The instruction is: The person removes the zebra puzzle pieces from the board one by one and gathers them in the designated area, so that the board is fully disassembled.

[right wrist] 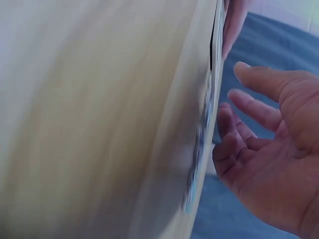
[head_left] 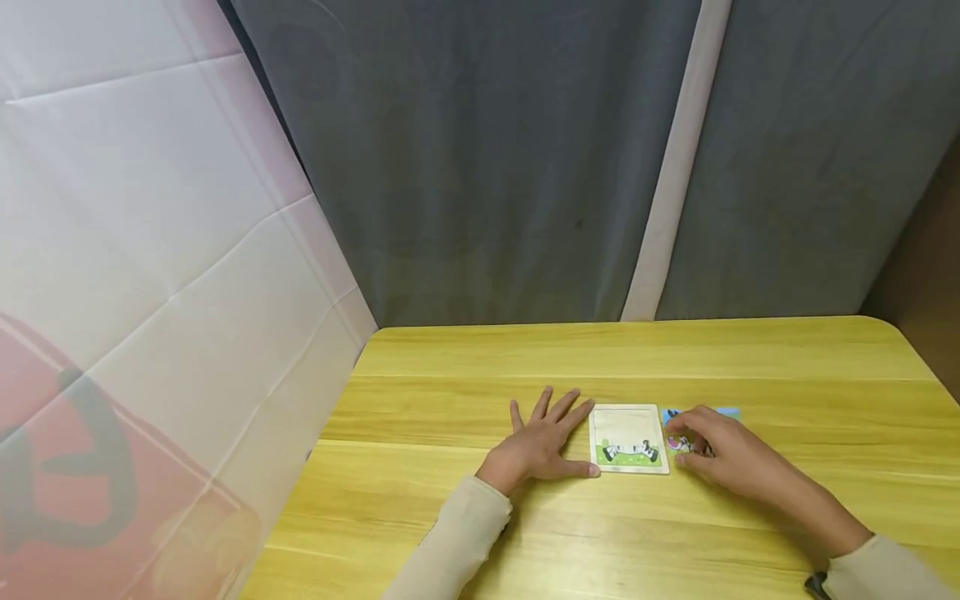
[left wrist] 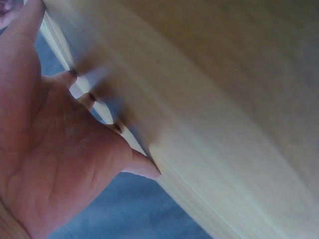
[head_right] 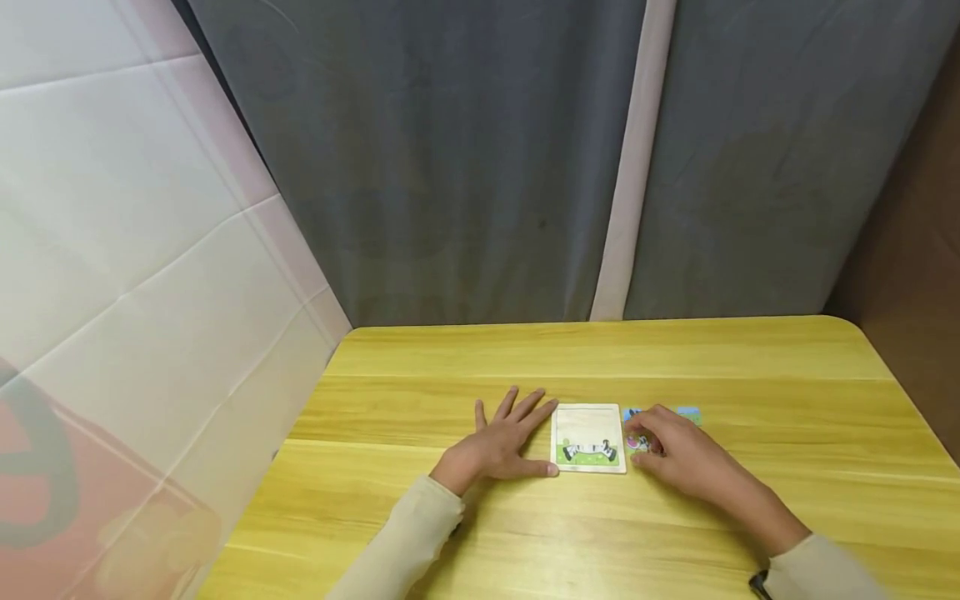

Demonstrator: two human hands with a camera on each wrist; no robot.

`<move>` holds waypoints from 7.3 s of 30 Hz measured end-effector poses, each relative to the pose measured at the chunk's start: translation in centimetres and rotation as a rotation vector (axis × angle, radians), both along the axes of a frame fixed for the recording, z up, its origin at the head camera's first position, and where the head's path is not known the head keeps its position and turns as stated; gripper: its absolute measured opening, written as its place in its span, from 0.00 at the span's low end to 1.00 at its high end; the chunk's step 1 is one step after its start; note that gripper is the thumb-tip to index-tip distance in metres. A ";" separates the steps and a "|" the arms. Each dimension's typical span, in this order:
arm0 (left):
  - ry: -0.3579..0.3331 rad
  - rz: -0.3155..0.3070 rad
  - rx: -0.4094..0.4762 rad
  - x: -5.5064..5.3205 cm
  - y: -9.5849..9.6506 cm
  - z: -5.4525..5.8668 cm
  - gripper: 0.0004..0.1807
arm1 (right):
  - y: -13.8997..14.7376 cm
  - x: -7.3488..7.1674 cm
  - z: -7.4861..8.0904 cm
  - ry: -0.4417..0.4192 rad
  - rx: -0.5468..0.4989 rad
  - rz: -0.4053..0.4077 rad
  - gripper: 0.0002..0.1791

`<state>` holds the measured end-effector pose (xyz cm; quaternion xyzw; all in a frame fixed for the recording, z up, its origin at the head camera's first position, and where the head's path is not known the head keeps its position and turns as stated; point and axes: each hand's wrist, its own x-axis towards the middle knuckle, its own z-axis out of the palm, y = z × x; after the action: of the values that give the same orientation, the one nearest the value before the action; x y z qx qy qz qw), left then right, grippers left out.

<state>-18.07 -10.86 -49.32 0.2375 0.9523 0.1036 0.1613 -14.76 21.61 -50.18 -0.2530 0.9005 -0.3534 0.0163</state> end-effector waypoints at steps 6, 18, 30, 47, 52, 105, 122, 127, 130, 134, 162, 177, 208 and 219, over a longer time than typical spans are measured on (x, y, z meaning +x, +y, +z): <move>0.005 0.005 -0.017 0.0 0.0 -0.1 0.57 | -2.4 0.6 -0.3 0.021 -0.033 -0.010 0.23; 0.003 0.019 -0.028 -0.1 0.1 -0.1 0.57 | -6.4 0.8 -0.1 0.033 0.044 -0.034 0.20; -0.009 0.013 -0.033 0.0 0.1 0.0 0.56 | -8.9 0.4 -0.1 0.061 0.125 -0.055 0.21; -0.007 0.010 -0.035 0.0 0.2 -0.1 0.57 | -9.7 0.3 0.0 0.089 0.214 -0.080 0.23; -0.011 0.014 -0.038 0.0 0.2 -0.1 0.57 | -9.8 0.3 0.2 0.095 0.224 -0.073 0.21; -0.019 0.013 -0.034 0.2 0.2 0.0 0.56 | -9.2 -0.2 -0.5 0.190 0.208 0.037 0.20; -0.025 0.009 -0.026 0.0 0.3 0.1 0.56 | -9.1 -0.2 -0.4 0.267 0.270 0.087 0.20; -0.025 0.012 -0.026 0.1 0.1 -0.1 0.57 | -8.8 -0.3 -0.2 0.236 0.237 0.084 0.19; -0.024 0.017 -0.029 0.2 0.0 -0.1 0.57 | -8.5 -0.4 0.0 0.213 0.208 0.093 0.18; -0.027 0.019 -0.023 0.2 -0.1 0.1 0.57 | -7.6 -0.4 0.1 0.207 0.189 0.098 0.17; -0.022 0.006 -0.005 -0.2 -0.4 0.0 0.57 | -0.4 2.6 -0.6 0.227 0.209 0.048 0.19; -0.024 0.007 0.000 0.0 -0.3 -0.2 0.57 | -0.2 3.1 -1.2 0.324 0.270 0.040 0.27; -0.013 0.015 -0.026 -0.1 -0.3 -0.2 0.57 | -5.9 1.2 0.3 0.234 0.271 -0.020 0.21; -0.018 0.013 -0.019 -0.2 -0.2 -0.3 0.57 | -7.2 0.8 -0.2 0.232 0.274 0.013 0.21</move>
<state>-18.28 -11.03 -49.61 0.2287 0.9533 0.0978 0.1712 -13.94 14.38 -50.42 -0.2935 0.9343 -0.1958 -0.0510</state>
